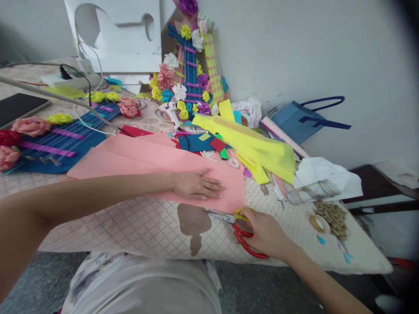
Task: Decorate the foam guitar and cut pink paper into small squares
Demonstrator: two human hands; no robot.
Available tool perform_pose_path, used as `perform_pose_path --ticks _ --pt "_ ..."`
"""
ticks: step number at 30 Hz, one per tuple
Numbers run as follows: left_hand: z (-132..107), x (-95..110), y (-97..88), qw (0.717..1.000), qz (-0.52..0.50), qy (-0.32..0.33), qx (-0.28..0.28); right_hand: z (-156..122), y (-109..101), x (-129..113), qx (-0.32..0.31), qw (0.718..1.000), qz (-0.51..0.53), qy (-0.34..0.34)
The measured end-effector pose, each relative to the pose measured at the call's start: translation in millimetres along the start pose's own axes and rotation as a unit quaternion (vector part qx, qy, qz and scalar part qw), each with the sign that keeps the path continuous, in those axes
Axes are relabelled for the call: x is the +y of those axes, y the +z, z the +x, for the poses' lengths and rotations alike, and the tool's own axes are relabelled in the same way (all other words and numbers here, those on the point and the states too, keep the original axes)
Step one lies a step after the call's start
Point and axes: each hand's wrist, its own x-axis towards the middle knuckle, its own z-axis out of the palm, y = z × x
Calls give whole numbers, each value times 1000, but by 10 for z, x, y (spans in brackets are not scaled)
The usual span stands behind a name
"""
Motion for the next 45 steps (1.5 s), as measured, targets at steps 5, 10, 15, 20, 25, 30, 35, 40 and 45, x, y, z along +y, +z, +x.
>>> perform_pose_path --ticks 5,10,15,20,25,30,35,40,45 --pt "-106 120 -93 996 80 25 28 -12 -6 17 13 1000 3 -2" --pt "-417 470 -113 987 149 -40 36 -30 -20 29 24 1000 -2 -3" --pt "-673 714 -113 971 215 -100 13 -21 8 58 27 1000 -16 -3" --pt "-748 721 -53 961 257 -99 23 -19 30 71 22 1000 -18 -2" --pt "-732 722 6 954 281 -97 30 -20 23 78 27 1000 -14 -3" --pt "-631 871 76 949 294 -110 36 -43 -21 122 28 999 -13 -11" --pt "-516 1064 120 954 271 -123 23 -103 -43 180 18 999 -2 -34" --pt "-338 879 -51 976 184 -109 43 -131 -14 233 14 999 3 -39" --pt "-89 417 -67 995 103 -8 16 -106 1 228 11 999 8 -44"
